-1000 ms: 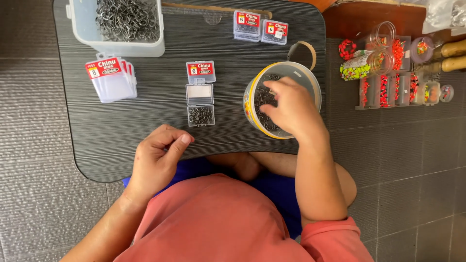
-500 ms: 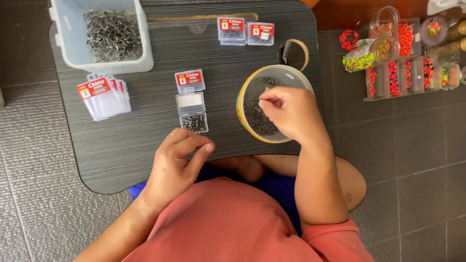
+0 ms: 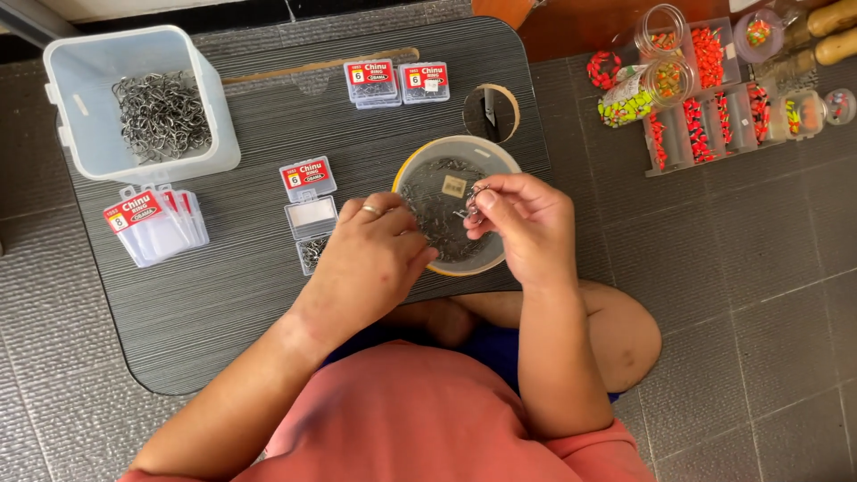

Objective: The person sits on the floor and assembles fishing rigs by hand. They pick up small metal hooks and swivels from a plastic container and connect them together, placing the finished assemblies into a small box.

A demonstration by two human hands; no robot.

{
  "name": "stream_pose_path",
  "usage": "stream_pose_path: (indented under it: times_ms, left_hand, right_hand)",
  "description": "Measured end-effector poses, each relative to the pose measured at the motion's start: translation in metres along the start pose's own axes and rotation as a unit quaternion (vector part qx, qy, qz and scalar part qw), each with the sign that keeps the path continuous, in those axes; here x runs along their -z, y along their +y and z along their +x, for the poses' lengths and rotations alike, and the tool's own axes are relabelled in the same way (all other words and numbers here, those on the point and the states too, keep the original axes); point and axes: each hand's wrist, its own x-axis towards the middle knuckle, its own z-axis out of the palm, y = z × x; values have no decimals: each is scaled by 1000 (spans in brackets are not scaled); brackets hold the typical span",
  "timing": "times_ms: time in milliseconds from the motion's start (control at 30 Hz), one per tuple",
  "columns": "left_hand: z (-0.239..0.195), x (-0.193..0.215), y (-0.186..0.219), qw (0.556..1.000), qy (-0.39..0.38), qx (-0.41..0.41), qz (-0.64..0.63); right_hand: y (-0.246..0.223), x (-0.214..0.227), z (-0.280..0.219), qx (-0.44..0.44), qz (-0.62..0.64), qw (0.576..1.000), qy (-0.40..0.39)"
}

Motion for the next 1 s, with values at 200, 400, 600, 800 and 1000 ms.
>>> stream_pose_path:
  times_ms: [200, 400, 600, 800, 1000]
  left_hand:
    - [7, 24, 7, 996, 69, 56, -26]
    - [19, 22, 12, 989, 79, 47, -115]
    - [18, 15, 14, 987, 104, 49, -108]
    - [19, 11, 15, 977, 173, 2, -126]
    - [15, 20, 18, 970, 204, 32, -128]
  right_hand:
    - [7, -12, -9, 0, 64, 998, -2]
    - [8, -15, -10, -19, 57, 998, -10]
    - [-6, -24, -11, -9, 33, 999, -21]
    - [0, -29, -12, 26, 32, 998, -38]
    - [0, -30, -13, 41, 29, 999, -17]
